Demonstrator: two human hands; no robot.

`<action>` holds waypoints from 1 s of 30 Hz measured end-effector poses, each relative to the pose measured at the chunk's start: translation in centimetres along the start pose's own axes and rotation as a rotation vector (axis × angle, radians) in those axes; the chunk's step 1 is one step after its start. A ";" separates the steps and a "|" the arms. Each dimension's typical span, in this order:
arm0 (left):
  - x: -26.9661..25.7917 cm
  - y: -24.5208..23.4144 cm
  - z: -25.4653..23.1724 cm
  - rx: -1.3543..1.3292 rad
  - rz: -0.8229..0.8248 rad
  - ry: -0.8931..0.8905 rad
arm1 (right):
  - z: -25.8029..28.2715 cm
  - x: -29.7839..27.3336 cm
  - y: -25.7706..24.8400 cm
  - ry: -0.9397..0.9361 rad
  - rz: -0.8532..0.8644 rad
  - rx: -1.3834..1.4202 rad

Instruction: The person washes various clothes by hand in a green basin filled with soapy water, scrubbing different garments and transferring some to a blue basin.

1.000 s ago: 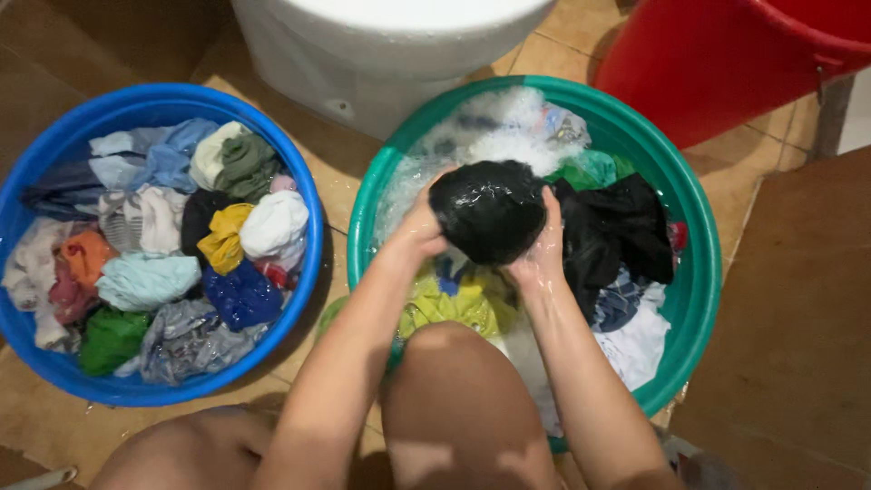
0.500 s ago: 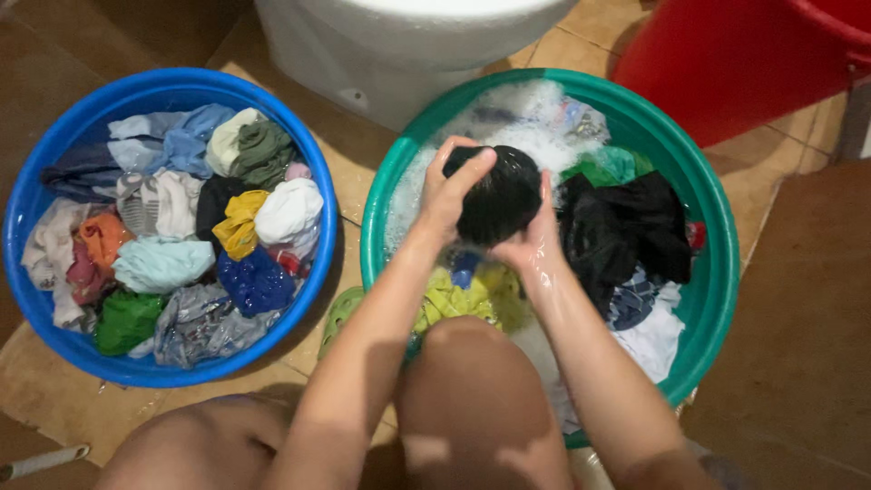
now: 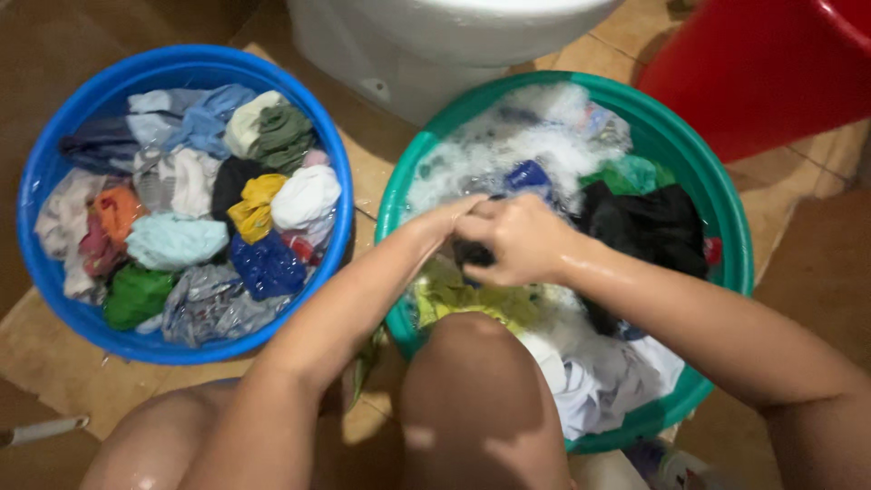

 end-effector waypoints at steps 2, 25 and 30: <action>-1.8 -3.8 -1.1 -0.004 -0.119 0.068 | 0.8 2.1 1.9 -0.026 0.080 -0.172; -5.4 -6.4 2.9 -0.080 -0.630 0.229 | -16.0 -5.7 3.1 0.683 -0.640 0.911; -0.1 -2.5 0.6 -0.294 -0.266 0.385 | -7.9 -2.3 4.9 0.507 -0.575 -0.316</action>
Point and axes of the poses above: each hand's wrist, its own x-axis towards the middle knuckle, its own y-axis out of the palm, z = x × y, the point moved 5 cm from there along x, towards the middle knuckle, and after that the axes turned 3 degrees about -z, right-handed, at the moved point
